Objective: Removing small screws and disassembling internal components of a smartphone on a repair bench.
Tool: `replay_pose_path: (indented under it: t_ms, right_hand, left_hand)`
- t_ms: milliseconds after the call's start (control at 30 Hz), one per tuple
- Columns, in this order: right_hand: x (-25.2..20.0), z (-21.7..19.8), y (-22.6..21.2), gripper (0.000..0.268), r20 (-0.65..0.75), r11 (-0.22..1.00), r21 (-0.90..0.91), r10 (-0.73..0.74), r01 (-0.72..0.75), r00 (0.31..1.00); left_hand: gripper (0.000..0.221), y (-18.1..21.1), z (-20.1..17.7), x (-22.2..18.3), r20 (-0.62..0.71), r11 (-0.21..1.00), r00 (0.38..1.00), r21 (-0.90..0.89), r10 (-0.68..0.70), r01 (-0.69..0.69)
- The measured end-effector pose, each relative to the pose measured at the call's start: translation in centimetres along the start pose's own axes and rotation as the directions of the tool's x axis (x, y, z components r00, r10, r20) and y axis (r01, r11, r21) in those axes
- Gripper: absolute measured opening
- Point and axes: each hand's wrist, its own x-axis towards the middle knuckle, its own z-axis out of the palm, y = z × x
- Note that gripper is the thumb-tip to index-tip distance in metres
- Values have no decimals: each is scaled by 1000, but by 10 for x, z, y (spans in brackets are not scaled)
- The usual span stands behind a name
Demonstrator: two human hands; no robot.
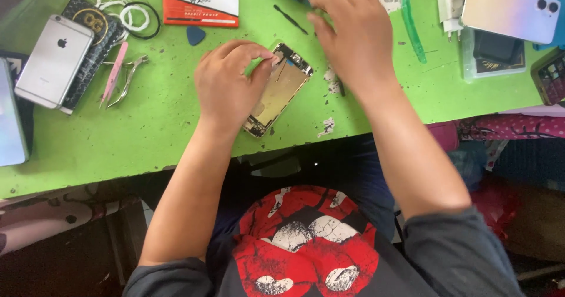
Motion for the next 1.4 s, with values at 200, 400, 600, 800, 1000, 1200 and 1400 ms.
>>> replay_pose_path:
  t_ms: [200, 400, 600, 800, 1000, 1200, 1400]
  right_hand:
    - [45, 38, 14, 35, 81, 966, -249, -54, 73, 995]
    - [31, -29, -25, 25, 57, 949, 287, 116, -128, 992]
    - [-28, -12, -50, 14, 138, 88, 977, 437, -195, 889]
    - [-54, 33, -63, 93, -101, 115, 992, 544, 45, 833]
    - [-58, 39, -66, 83, -239, 205, 966, 468, 158, 851]
    - [-57, 34, -73, 78, -251, 273, 952, 445, 137, 860]
    - [-55, 35, -72, 79, -293, 318, 934, 413, 165, 862]
  left_hand:
    - [7, -3, -2, -2, -30, 1000, 999, -1, -23, 23]
    - [14, 3, -1, 1, 15, 985, 996, -146, -88, 89]
    - [13, 13, -4, 5, -42, 988, 996, -131, -85, 78]
    - [10, 11, 0, 2, -68, 996, 998, -86, -6, 1]
    - [13, 12, -1, 3, -84, 999, 996, -44, 16, -20]
    - [9, 12, -2, 3, -58, 999, 998, -41, 7, -10]
    - [8, 12, -2, 3, -52, 999, 999, -36, -10, 8]
